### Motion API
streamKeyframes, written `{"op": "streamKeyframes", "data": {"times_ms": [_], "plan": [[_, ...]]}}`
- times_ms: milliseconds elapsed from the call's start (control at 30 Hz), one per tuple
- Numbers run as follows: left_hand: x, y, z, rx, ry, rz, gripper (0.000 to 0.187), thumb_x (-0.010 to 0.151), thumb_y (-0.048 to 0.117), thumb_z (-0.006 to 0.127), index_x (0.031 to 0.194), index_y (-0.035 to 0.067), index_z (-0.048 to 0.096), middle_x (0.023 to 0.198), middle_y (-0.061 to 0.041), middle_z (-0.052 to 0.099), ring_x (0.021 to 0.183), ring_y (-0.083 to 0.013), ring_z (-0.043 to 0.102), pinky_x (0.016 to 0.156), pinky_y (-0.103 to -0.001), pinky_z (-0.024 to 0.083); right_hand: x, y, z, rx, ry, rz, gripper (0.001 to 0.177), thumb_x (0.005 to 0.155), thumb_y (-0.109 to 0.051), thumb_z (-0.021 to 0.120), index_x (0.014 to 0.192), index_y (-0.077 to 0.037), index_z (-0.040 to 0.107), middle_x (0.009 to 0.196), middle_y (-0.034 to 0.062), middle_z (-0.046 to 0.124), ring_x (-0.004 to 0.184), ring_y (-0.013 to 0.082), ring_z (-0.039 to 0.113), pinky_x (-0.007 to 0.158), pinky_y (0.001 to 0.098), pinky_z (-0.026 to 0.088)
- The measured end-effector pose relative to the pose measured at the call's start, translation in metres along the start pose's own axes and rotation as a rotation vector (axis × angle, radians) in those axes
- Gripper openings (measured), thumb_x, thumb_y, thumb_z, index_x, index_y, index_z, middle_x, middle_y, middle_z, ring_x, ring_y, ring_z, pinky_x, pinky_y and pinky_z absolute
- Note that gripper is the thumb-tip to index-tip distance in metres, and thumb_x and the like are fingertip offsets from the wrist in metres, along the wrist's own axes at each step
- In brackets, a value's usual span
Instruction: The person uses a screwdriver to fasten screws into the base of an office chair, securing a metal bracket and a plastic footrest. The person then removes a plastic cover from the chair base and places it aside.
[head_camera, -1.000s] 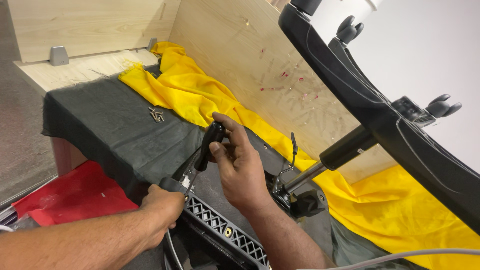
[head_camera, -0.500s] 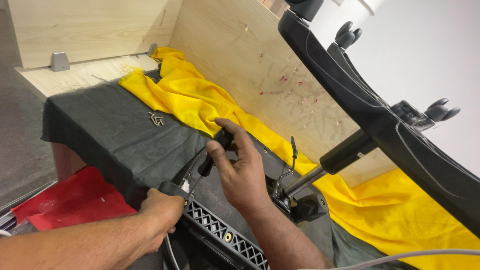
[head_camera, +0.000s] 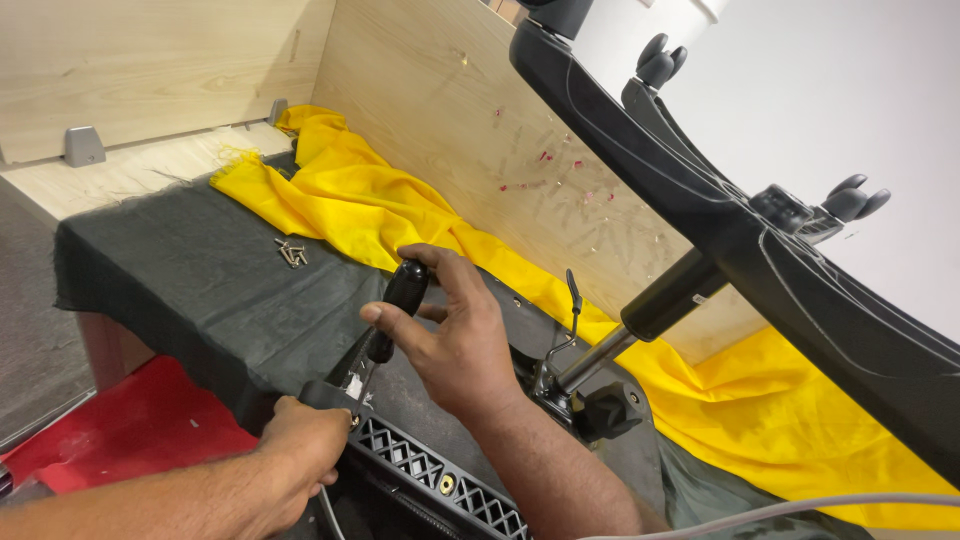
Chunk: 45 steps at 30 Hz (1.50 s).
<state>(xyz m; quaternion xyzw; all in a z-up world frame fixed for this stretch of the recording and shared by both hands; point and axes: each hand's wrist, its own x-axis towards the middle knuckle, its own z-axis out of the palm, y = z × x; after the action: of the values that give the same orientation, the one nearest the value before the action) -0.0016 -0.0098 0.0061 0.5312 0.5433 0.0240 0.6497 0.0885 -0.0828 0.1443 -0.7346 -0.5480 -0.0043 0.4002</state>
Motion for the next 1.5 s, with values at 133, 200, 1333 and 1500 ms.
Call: {"op": "streamKeyframes", "data": {"times_ms": [133,200,1333,1500], "plan": [[0.002,0.001,0.0,0.025,0.008,-0.013,0.054,0.091,0.018,0.062,0.137,-0.006,0.044,0.085,-0.019,0.065,0.065,-0.0236,0.06,0.054,-0.037,0.048,-0.008,0.008,-0.002,0.32,-0.135,0.112,0.049,0.103,-0.022,0.058,0.149,-0.01,0.046,0.126,0.0056,0.065,0.119,0.0141,0.065,0.101,0.0283,0.055],[0.004,0.0,0.001,0.043,0.021,-0.002,0.051,0.091,0.019,0.062,0.134,-0.006,0.05,0.085,-0.018,0.065,0.064,-0.0232,0.06,0.054,-0.037,0.049,-0.007,0.013,0.001,0.537,-0.135,0.143,0.047,0.101,-0.023,0.056,0.144,-0.006,0.048,0.128,0.0054,0.067,0.115,0.0145,0.065,0.099,0.0306,0.057],[0.035,-0.017,0.011,0.072,0.095,0.082,0.048,0.081,0.019,0.067,0.118,-0.011,0.062,0.09,-0.027,0.075,0.065,-0.035,0.074,0.063,-0.046,0.059,-0.021,0.007,0.005,0.107,0.188,0.05,0.047,0.099,-0.021,0.067,0.142,-0.009,0.051,0.127,0.0051,0.061,0.103,0.0102,0.064,0.086,0.0249,0.058],[0.037,-0.02,0.01,0.091,0.086,0.091,0.059,0.086,0.026,0.067,0.129,-0.013,0.058,0.108,-0.032,0.071,0.078,-0.0413,0.078,0.075,-0.052,0.062,-0.03,0.006,0.002,0.463,0.129,0.15,0.046,0.102,-0.025,0.053,0.146,-0.012,0.046,0.125,0.0009,0.066,0.1,0.0057,0.066,0.086,0.0226,0.058]]}}
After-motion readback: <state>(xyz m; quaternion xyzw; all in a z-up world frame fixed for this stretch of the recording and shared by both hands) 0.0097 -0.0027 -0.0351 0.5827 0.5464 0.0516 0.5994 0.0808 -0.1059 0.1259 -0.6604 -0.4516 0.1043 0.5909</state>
